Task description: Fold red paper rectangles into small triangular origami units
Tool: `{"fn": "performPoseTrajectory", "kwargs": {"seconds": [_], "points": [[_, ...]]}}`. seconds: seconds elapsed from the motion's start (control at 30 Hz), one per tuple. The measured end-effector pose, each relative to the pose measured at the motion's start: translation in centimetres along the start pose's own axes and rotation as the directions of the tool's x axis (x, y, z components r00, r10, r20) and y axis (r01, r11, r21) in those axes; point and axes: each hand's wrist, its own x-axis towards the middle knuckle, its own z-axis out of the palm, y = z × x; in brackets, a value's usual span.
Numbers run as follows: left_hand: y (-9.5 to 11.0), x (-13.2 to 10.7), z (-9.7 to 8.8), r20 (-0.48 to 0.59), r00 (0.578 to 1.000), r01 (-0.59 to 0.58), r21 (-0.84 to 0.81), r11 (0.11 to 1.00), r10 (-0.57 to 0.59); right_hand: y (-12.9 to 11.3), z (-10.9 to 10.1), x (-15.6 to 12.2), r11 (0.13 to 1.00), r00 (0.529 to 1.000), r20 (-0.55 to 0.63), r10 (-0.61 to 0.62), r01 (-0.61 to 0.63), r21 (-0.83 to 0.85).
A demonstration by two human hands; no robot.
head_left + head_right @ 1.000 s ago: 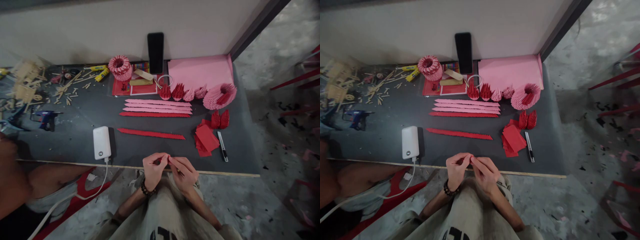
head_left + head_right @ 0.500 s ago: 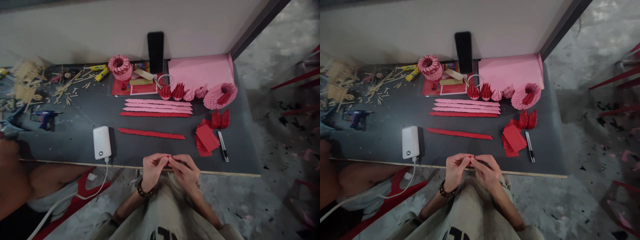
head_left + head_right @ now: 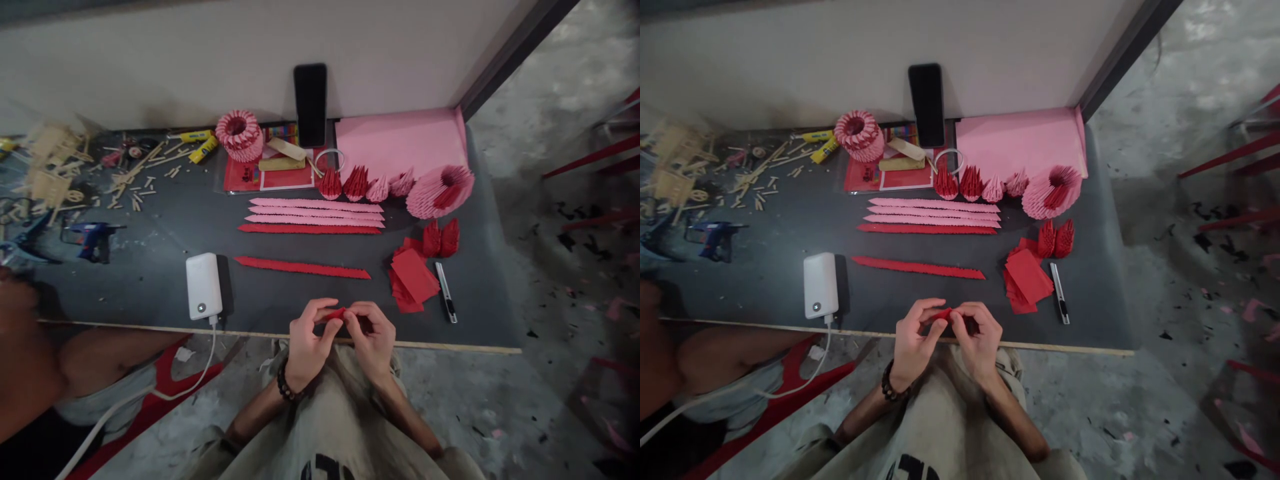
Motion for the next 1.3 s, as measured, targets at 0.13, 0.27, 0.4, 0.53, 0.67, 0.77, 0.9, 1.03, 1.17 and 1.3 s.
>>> {"fn": "performPoseTrajectory", "kwargs": {"seconds": [0.13, 0.27, 0.4, 0.53, 0.67, 0.77, 0.9, 1.03, 1.17, 1.3], "points": [[0.2, 0.4, -0.4, -0.039, 0.998, -0.046, 0.107, 0.993, 0.05, 0.3, 0.1, -0.1, 1.0, 1.0, -0.016, -0.021, 0.021, -0.007], [0.2, 0.8, -0.6, -0.072, 0.994, -0.073, 0.119, 0.99, 0.082, 0.6, 0.3, -0.2, 0.999, 0.998, -0.042, -0.048, 0.049, 0.014], [0.2, 0.6, -0.5, -0.003, 0.999, 0.044, 0.027, 0.999, -0.043, 0.8, 0.6, -0.2, 0.998, 0.999, -0.03, 0.016, -0.014, 0.068], [0.4, 0.3, -0.3, -0.002, 0.996, 0.087, -0.053, 0.995, -0.087, 0.5, 0.9, -0.1, 0.978, 0.993, 0.024, 0.119, -0.122, 0.169], [0.6, 0.2, -0.1, 0.027, 0.993, 0.113, -0.085, 0.99, -0.111, 0.3, 1.0, 0.0, 0.946, 0.977, 0.087, 0.193, -0.209, 0.247], [0.5, 0.1, 0.1, 0.067, 0.986, 0.161, -0.179, 0.971, -0.151, 0.3, 1.0, -0.1, 0.979, 0.993, 0.02, 0.116, -0.118, 0.168], [0.2, 0.3, 0.2, 0.061, 0.987, 0.157, -0.255, 0.954, -0.146, 0.7, 0.8, -0.4, 0.993, 0.993, -0.026, -0.111, 0.111, -0.035], [0.1, 0.7, 0.2, 0.023, 0.993, 0.121, -0.216, 0.969, -0.119, 1.2, 0.8, -0.6, 0.951, 0.961, -0.026, -0.274, 0.267, -0.158], [0.3, 0.7, 0.2, 0.001, 0.994, 0.111, -0.198, 0.974, -0.113, 1.8, 0.6, -0.6, 0.83, 0.859, -0.039, -0.51, 0.479, -0.286], [0.9, 0.4, 0.0, -0.006, 0.995, 0.099, -0.168, 0.981, -0.101, 2.5, -0.4, -0.9, 0.741, 0.79, 0.03, -0.612, 0.586, -0.329]]}}
